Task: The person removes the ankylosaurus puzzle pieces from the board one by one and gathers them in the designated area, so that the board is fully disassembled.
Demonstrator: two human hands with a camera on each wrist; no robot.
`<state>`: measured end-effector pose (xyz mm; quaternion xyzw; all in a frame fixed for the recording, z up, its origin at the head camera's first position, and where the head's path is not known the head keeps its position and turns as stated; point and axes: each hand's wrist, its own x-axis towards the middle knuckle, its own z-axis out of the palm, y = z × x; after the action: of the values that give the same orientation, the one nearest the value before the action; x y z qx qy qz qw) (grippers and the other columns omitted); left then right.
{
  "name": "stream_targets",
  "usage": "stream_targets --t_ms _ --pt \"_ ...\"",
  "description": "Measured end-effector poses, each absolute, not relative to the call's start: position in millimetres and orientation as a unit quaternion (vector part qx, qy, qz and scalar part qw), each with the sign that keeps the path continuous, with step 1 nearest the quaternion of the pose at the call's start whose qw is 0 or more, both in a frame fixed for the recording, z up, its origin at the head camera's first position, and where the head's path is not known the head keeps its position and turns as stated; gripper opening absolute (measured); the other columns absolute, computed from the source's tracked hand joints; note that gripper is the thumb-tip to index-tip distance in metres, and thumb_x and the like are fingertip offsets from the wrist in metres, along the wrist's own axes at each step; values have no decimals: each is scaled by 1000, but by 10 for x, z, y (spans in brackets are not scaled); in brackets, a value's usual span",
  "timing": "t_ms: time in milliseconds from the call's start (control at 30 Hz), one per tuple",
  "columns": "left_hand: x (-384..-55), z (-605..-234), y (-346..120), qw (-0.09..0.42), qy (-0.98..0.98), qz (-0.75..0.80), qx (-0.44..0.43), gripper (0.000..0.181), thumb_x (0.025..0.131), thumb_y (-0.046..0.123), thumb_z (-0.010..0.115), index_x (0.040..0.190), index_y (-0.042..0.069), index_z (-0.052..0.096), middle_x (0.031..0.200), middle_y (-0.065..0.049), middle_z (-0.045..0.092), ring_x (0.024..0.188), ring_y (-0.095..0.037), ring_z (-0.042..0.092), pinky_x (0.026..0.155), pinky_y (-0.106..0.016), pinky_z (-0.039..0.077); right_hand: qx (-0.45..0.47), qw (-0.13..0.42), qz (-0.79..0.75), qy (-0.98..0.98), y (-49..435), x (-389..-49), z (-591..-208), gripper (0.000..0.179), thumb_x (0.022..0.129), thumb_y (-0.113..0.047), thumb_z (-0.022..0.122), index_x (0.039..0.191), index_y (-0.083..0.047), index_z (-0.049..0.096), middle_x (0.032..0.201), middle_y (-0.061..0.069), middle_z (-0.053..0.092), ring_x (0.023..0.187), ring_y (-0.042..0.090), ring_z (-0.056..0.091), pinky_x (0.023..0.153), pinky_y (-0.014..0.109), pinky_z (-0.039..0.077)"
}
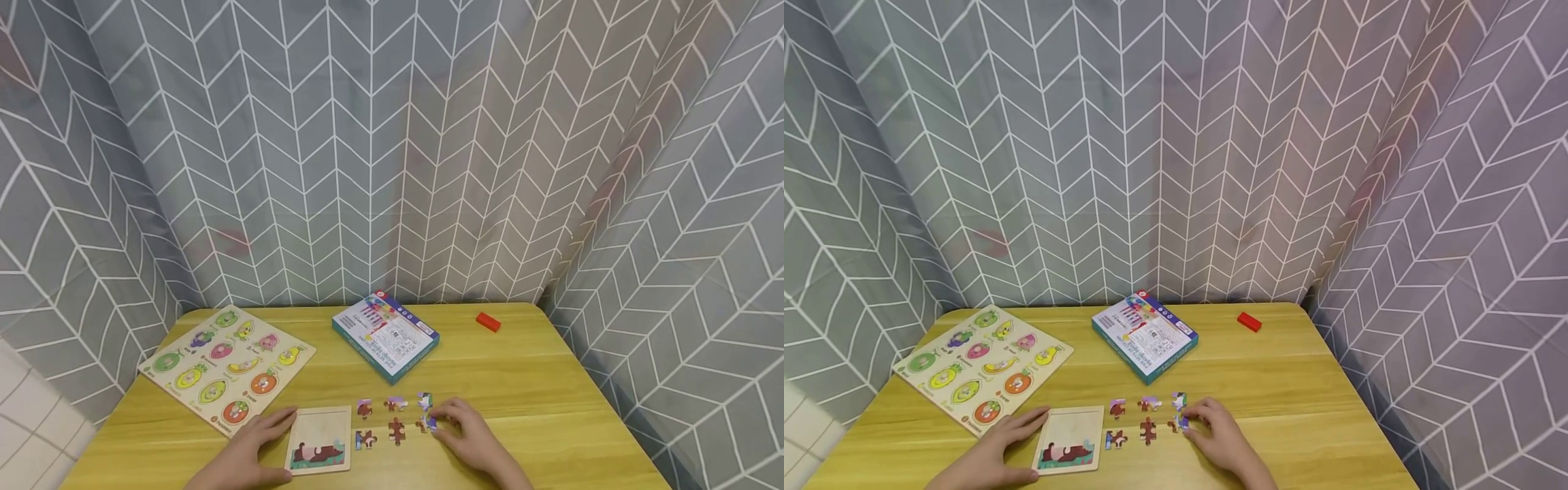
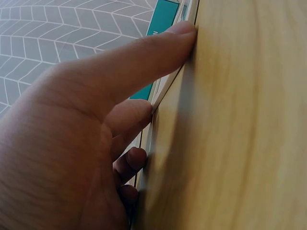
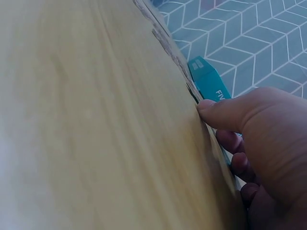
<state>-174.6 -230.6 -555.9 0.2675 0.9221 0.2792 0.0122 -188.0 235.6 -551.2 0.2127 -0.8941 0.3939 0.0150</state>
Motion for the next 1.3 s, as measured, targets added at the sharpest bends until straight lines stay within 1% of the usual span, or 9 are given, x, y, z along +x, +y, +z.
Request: stream_targets --t_ms 200,433,733,967,1200,1300 --pt "-1737 -5534 -2301 23 923 280 263 92 84 54 86 158 12 52 164 -8 48 136 -44 50 102 -57 49 209 21 387 -898 2352 -1882 -5511 25 99 -29 76 123 -22 76 117 -12 66 110 14 62 94 30 54" --pt "-1723 -5509 -2287 31 920 289 261 93 83 52 86 158 11 51 164 -10 48 137 -49 48 103 -63 48 208 15 392 -896 2371 -1869 -5506 24 99 -29 76 122 -21 76 116 -12 65 107 10 60 91 28 53" --pt "-1717 -5506 -2285 30 923 284 257 93 83 53 86 159 12 51 164 -8 47 136 -45 49 103 -58 49 212 8 397 -893 2375 -1874 -5508 25 99 -31 76 122 -21 76 116 -11 65 105 9 59 89 27 53" --pt "-1729 -5515 -2295 29 924 280 259 92 84 53 86 159 12 51 165 -8 47 136 -43 50 103 -56 49 216 16 393 -894 2367 -1868 -5484 25 99 -30 77 121 -19 76 115 -11 65 101 7 57 87 27 52" --pt "-1735 -5518 -2297 33 924 280 259 93 84 55 85 159 12 51 165 -8 47 136 -43 49 102 -57 49 212 10 396 -893 2366 -1870 -5489 26 99 -31 77 121 -19 76 116 -10 65 101 7 57 87 26 52" --pt "-1735 -5528 -2299 31 924 280 260 93 84 55 85 159 12 51 165 -8 47 135 -40 50 102 -55 49 210 6 398 -893 2370 -1874 -5498 26 98 -32 77 122 -20 76 116 -10 65 102 8 58 87 26 52"
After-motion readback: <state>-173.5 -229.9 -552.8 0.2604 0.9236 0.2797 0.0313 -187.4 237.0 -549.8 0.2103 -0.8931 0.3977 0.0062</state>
